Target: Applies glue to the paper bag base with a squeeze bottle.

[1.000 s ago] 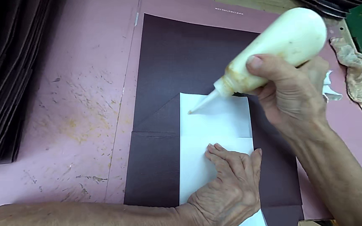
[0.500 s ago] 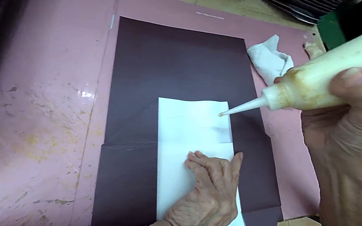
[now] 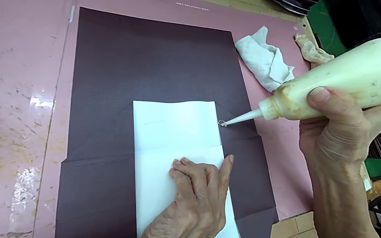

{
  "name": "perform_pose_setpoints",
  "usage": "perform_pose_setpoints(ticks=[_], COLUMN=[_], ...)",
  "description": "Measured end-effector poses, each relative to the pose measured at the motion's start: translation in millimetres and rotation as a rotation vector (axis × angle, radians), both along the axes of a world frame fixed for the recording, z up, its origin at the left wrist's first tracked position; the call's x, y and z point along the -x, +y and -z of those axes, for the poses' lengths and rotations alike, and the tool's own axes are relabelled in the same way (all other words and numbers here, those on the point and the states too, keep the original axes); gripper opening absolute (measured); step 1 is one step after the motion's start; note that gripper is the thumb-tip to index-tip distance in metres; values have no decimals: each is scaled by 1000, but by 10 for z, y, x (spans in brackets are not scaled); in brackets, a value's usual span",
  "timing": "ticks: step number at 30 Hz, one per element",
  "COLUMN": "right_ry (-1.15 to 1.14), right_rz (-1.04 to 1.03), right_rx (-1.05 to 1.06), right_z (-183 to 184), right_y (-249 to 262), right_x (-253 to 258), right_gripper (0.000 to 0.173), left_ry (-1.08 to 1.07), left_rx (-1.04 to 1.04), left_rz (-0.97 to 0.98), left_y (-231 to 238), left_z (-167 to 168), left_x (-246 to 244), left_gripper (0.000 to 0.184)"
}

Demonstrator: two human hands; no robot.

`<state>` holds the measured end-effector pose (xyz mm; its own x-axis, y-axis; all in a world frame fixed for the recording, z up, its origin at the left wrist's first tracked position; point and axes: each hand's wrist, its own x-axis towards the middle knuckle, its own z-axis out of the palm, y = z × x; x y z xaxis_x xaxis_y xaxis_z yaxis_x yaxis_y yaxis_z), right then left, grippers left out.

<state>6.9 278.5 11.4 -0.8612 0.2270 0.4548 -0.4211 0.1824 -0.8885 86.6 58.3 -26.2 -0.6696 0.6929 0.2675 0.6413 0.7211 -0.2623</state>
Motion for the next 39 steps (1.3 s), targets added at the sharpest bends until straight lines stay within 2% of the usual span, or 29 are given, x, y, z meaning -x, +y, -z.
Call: perform_pose_setpoints(ticks=[7,21,39], right_ry=[-39,-47,5], right_rz=[102,270,99], right_rx=[26,48,-10], right_z=[25,64,-33], right_y=[305,680,311], right_x=[-129,-333,15], right_gripper=[47,61,48], left_ry=[-5,2,7], left_rx=[31,41,-5], left_rz=[12,12,-13], left_y=[-7,-13,12], left_z=[-11,-12,19], left_x=[9,6,-5], left_gripper=[55,55,52])
